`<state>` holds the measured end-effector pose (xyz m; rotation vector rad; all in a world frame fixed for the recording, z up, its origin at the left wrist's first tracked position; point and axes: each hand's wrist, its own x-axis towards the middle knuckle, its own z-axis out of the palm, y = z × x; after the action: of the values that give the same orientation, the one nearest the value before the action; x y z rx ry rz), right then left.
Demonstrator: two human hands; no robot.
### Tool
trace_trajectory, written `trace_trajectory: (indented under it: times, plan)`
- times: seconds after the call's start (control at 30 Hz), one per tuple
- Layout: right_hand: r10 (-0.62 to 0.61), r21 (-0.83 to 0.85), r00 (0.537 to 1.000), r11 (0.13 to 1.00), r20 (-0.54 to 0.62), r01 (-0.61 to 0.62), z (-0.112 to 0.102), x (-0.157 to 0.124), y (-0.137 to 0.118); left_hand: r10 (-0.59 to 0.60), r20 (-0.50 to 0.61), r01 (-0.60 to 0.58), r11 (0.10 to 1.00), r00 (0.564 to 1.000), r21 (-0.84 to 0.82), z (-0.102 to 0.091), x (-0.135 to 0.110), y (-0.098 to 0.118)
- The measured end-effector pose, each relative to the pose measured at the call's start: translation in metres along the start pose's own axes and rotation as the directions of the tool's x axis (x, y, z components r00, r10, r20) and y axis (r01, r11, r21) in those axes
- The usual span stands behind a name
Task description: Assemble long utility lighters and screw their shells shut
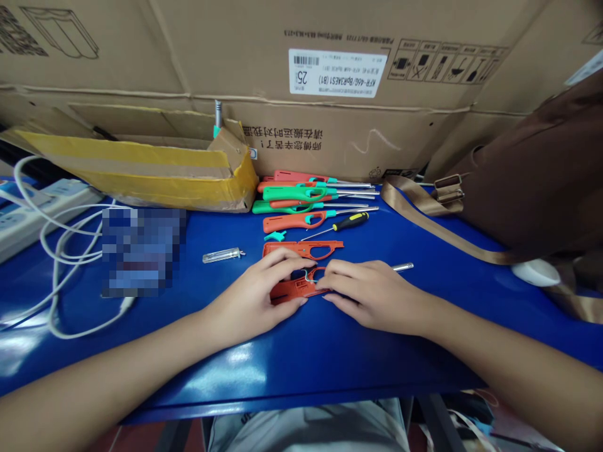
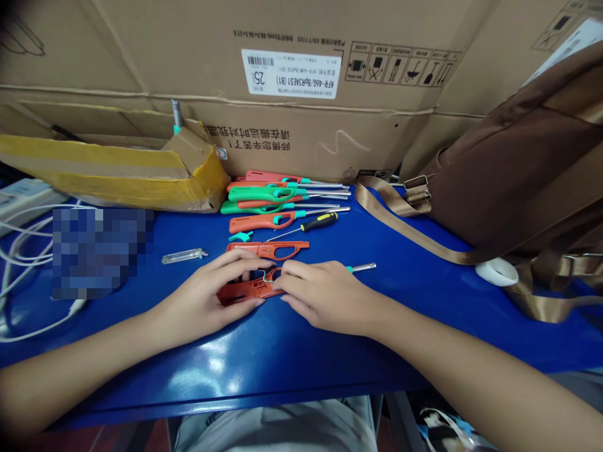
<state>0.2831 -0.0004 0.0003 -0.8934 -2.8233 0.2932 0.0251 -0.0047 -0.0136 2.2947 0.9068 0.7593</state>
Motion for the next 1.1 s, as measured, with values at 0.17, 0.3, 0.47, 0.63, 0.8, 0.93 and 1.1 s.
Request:
trace_trajectory:
  times: [0.17,0.3,0.47,0.63,0.8,0.93,1.1]
  plan:
    - [-0.015,-0.006,1.000,1.000,0.026,0.016,0.001,0.001,-0.001,-0.001,0.017,0.001,1.000,1.000,0.022,0.000,0.000,0.002]
    - [-0.010,0.002,1.000,1.000,0.018,0.010,0.000,0.001,-0.002,-0.003,0.020,0.002,0.999,1.000,0.043,0.000,0.000,0.002]
    - [0.053,0.194,0.998,0.980,-0.031,-0.046,-0.010,0.000,-0.003,0.016,0.020,-0.018,0.997,1.000,0.080,-0.003,-0.001,0.002]
    - [0.247,0.483,0.969,0.852,-0.028,-0.203,-0.018,-0.001,0.005,0.039,0.008,-0.040,0.995,0.999,0.092,-0.006,0.000,0.002]
    - [0.248,0.493,0.968,0.846,-0.029,-0.202,-0.020,-0.002,0.015,0.065,0.026,-0.067,0.992,0.998,0.104,-0.007,-0.001,0.001]
    - [0.124,0.322,0.992,0.939,0.017,-0.123,-0.020,-0.001,0.016,0.101,0.021,-0.103,0.989,0.995,0.102,-0.008,-0.002,-0.001]
    - [0.102,0.216,0.995,0.971,0.020,-0.104,-0.016,-0.001,0.015,0.103,0.029,-0.105,0.987,0.994,0.124,-0.008,-0.001,-0.002]
